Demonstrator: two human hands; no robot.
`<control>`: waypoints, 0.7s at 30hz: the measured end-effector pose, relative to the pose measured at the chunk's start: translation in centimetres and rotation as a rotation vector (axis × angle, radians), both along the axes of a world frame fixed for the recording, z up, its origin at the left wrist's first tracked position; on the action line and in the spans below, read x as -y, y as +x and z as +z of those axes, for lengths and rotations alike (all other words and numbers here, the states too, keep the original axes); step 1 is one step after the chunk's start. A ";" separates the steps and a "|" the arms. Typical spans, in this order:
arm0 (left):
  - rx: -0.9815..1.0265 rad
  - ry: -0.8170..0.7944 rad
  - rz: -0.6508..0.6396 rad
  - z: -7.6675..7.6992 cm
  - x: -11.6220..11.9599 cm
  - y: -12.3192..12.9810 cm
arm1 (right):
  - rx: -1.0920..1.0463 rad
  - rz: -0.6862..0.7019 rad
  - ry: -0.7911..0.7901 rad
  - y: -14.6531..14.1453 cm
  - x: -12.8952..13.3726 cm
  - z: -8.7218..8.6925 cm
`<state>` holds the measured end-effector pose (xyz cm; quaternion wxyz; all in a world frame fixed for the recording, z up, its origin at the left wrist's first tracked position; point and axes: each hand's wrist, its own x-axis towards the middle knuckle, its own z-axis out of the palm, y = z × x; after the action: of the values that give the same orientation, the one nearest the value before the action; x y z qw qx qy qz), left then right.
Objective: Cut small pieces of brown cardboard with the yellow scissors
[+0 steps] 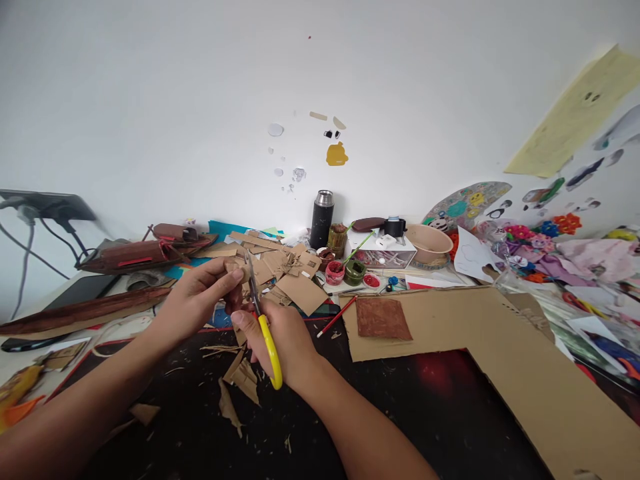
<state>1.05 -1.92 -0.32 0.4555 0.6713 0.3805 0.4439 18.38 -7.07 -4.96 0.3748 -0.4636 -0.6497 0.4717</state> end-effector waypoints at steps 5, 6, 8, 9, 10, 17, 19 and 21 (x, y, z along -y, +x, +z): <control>-0.006 0.009 0.003 -0.1 0.0 0.0 | -0.004 -0.007 -0.002 0.0 -0.1 -0.2; -0.010 0.009 0.004 -0.1 0.0 0.0 | -0.005 -0.008 -0.001 0.0 -0.1 -0.2; -0.011 0.011 0.009 -0.1 0.0 0.0 | -0.009 -0.008 0.000 0.0 0.0 -0.1; -0.010 0.011 0.011 -0.1 0.0 0.0 | -0.012 -0.008 0.003 0.0 0.0 0.0; -0.008 0.011 0.011 0.0 0.1 0.0 | -0.014 -0.007 0.007 0.0 0.0 0.0; -0.021 0.005 0.011 0.1 0.2 0.1 | -0.027 -0.017 -0.007 0.0 0.1 0.1; -0.031 0.012 0.014 0.0 0.2 0.1 | -0.023 -0.019 -0.007 0.0 0.0 0.1; -0.033 0.017 0.015 0.0 0.2 0.2 | -0.010 -0.022 -0.001 0.0 0.0 0.1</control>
<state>1.21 -2.14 -0.34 0.4402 0.6794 0.3892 0.4394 18.34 -7.09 -4.91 0.3831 -0.4687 -0.6424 0.4701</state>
